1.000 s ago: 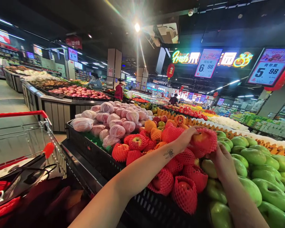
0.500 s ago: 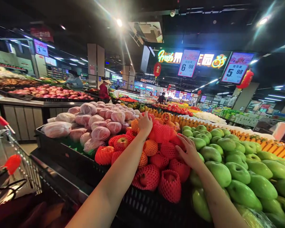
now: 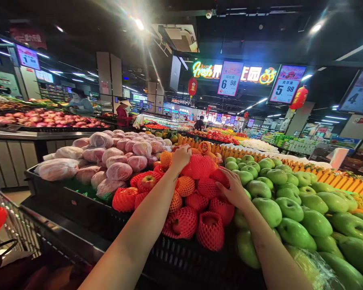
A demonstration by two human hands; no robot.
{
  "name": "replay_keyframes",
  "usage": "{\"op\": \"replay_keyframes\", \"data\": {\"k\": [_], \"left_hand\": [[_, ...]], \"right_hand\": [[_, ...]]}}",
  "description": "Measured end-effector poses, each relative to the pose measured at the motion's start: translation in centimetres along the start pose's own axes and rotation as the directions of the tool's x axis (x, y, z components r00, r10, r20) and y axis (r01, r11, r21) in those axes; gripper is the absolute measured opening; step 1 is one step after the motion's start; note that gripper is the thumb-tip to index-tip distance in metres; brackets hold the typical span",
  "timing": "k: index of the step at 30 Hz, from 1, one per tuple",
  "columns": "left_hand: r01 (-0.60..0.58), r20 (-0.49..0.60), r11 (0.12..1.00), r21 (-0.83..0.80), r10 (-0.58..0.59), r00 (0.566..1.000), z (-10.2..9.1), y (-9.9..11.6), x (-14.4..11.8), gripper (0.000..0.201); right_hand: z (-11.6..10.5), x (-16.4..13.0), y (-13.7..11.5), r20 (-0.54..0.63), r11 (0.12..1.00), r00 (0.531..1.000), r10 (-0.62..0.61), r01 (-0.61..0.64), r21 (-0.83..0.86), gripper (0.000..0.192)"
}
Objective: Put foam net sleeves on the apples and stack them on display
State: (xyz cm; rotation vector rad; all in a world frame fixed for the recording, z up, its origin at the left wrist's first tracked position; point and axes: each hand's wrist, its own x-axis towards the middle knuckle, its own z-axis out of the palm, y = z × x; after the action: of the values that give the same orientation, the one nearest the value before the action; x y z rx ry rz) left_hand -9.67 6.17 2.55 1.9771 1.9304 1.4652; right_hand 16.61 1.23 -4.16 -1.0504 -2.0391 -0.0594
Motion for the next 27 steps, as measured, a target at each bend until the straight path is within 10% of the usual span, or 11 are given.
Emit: {"op": "replay_keyframes", "data": {"k": [4,9,18,23,27], "left_hand": [[-0.134,-0.035,0.99,-0.042,0.133,0.991,-1.9,1.6,-0.5,0.054],[-0.362,0.304,0.92,0.149,0.305,0.902,-1.3,3.3,-2.3,0.01],[-0.066,0.254,0.916,0.397,-0.04,0.966,-3.2,2.8,-2.5,0.036],[-0.276,0.088,0.956,-0.103,0.285,0.955,-2.1,4.4,-2.6,0.018],[-0.418,0.066,0.683,-0.599,0.563,0.824,0.2,6.4,-3.9,0.012]], "right_hand": [[-0.1,0.0,-0.2,-0.004,1.0,1.0,-0.006,0.006,0.02,0.053],[-0.3,0.1,-0.6,-0.008,0.999,1.0,0.007,-0.006,0.038,0.054],[-0.6,0.1,-1.2,-0.102,0.993,0.992,0.077,-0.067,0.098,0.049],[-0.9,0.5,-2.0,-0.126,0.903,0.972,0.196,-0.129,0.409,0.047],[-1.2,0.7,-3.2,-0.022,0.58,0.951,0.308,-0.17,0.797,0.05]]}}
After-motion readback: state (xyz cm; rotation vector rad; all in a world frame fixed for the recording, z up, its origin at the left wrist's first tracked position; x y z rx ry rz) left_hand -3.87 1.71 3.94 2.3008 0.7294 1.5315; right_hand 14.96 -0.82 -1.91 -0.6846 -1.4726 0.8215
